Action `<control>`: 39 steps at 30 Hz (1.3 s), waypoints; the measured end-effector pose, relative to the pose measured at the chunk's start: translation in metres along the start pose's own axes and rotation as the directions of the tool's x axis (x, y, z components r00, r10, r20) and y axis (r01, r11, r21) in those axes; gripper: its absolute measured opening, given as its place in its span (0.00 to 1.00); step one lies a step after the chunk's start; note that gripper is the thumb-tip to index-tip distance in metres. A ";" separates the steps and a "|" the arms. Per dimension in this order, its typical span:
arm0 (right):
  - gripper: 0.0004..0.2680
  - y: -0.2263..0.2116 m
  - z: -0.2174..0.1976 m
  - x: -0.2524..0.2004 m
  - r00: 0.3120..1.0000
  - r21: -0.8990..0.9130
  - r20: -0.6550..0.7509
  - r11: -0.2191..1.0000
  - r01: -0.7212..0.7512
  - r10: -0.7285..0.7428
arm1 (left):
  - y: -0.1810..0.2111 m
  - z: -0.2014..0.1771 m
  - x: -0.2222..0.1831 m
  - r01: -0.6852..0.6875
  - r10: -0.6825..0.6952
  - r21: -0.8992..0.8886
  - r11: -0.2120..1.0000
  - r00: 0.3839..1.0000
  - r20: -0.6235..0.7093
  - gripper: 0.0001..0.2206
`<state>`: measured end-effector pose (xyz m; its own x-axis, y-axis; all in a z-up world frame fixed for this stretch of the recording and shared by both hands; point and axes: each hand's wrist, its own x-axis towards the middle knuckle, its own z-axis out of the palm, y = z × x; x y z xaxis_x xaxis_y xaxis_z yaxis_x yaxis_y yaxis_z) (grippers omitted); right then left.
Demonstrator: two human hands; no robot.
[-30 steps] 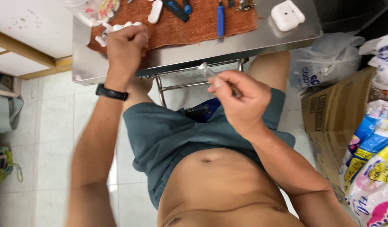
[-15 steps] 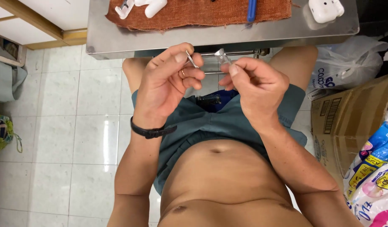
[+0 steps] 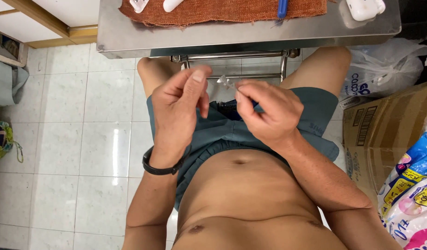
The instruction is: Disassembling and organizing internal components of a wireless earbud case using a small screwdriver and manual manipulation.
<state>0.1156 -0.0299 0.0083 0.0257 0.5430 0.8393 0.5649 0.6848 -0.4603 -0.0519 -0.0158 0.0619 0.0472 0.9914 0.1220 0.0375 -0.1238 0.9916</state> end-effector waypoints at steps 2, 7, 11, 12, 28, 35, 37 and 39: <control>0.04 0.005 0.005 -0.004 0.999 0.066 -0.035 0.997 0.042 -0.040 | -0.021 -0.003 0.001 -0.017 0.017 0.011 1.000 1.000 0.009 0.13; 0.03 0.007 0.008 -0.013 0.993 0.083 -0.027 0.989 0.119 -0.117 | -0.023 -0.002 -0.001 -0.013 0.015 -0.030 0.999 0.997 0.071 0.08; 0.04 -0.005 0.006 -0.004 0.989 0.342 0.034 0.929 -0.144 0.141 | -0.024 -0.004 0.005 -0.238 0.247 -0.075 0.968 0.959 0.140 0.09; 0.05 -0.011 0.005 0.001 0.964 0.418 0.080 0.869 -0.265 0.255 | -0.025 -0.004 0.007 -0.355 0.357 -0.043 0.934 0.919 0.170 0.09; 0.05 -0.007 0.008 -0.022 0.739 0.816 0.396 0.160 -0.555 0.545 | -0.027 0.004 0.026 -0.626 0.648 -0.199 0.754 0.656 0.387 0.15; 0.03 -0.018 -0.005 -0.006 0.700 0.753 0.328 0.272 -0.599 0.634 | -0.027 0.011 0.021 -0.529 0.525 -0.083 0.845 0.786 0.327 0.16; 0.04 -0.016 -0.007 -0.003 0.696 0.746 0.296 0.296 -0.596 0.654 | -0.027 0.012 0.023 -0.480 0.491 -0.112 0.870 0.827 0.272 0.16; 0.04 -0.014 -0.010 0.001 0.695 0.738 0.274 0.318 -0.596 0.665 | -0.024 0.010 0.026 -0.461 0.445 0.017 0.887 0.866 0.228 0.16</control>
<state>0.1164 -0.0438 0.0185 0.1679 0.9658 0.1975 -0.4438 0.2530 -0.8597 -0.0413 0.0125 0.0408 0.2850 0.7937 0.5373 0.0283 -0.5673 0.8230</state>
